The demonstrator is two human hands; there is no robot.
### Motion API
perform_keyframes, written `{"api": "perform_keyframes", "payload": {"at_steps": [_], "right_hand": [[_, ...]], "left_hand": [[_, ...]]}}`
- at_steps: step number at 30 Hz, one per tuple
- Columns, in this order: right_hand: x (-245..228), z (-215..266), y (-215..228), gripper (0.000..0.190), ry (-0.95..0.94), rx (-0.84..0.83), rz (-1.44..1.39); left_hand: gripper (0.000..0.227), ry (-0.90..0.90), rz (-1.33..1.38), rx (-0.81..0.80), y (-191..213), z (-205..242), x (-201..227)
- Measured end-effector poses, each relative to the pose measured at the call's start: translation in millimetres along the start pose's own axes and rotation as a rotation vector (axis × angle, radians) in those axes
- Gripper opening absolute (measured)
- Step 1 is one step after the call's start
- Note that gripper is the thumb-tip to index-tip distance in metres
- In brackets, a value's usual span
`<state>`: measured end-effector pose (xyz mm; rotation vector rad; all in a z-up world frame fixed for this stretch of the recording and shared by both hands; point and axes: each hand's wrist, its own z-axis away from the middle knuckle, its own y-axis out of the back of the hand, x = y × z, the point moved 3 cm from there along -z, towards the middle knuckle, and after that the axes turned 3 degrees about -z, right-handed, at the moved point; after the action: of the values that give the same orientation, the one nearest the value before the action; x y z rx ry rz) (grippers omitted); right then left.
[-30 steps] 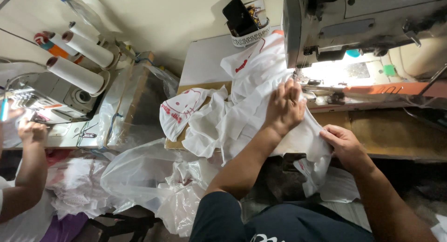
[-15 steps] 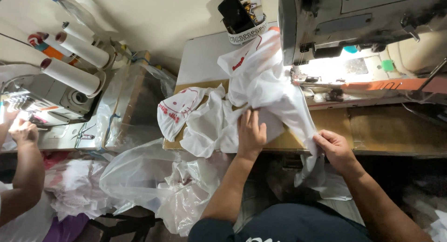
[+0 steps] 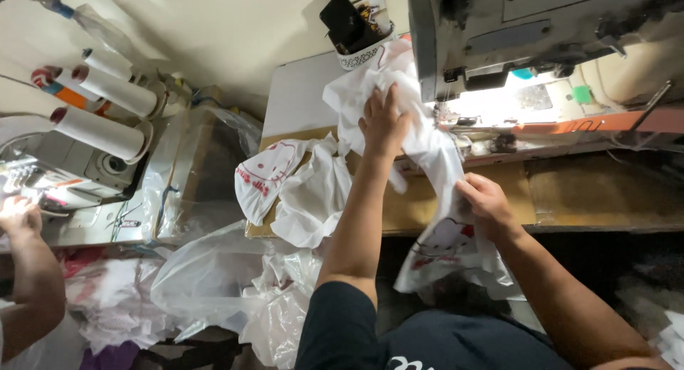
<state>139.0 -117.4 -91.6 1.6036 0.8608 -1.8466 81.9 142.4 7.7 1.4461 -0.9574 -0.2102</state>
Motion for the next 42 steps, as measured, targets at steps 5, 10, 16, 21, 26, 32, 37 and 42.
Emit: {"api": "perform_keyframes", "payload": {"at_steps": [5, 10, 16, 21, 26, 32, 37, 42], "right_hand": [[-15, -11, -17, 0.012, 0.118, 0.095, -0.279], [-23, 11, -11, 0.021, 0.124, 0.086, -0.044], [-113, 84, 6, 0.030, -0.078, -0.191, 0.868], [-33, 41, 145, 0.031, -0.213, 0.322, 1.558], [-87, 35, 47, 0.031, 0.247, 0.341, 0.867], [-137, 89, -32, 0.036, -0.123, -0.188, 0.939], [-18, 77, 134, 0.029, -0.198, 0.054, 1.197], [1, 23, 188, 0.019, 0.683, 0.745, 1.363]], "left_hand": [[0.041, -0.298, 0.441, 0.448, 12, 144, 42], [0.016, -0.367, 0.112, 0.224, -50, 233, 11], [0.018, -0.191, 0.443, 0.034, -17, 240, -2], [0.041, -0.241, 0.544, -0.050, 7, 252, 17], [0.058, -0.406, 0.443, 0.078, -11, 258, 20], [0.066, -0.586, 0.385, 0.189, 15, 260, 24], [0.055, -0.538, 0.396, 0.095, -2, 262, 15], [0.036, -0.426, 0.410, 0.013, -3, 261, 25]]}}
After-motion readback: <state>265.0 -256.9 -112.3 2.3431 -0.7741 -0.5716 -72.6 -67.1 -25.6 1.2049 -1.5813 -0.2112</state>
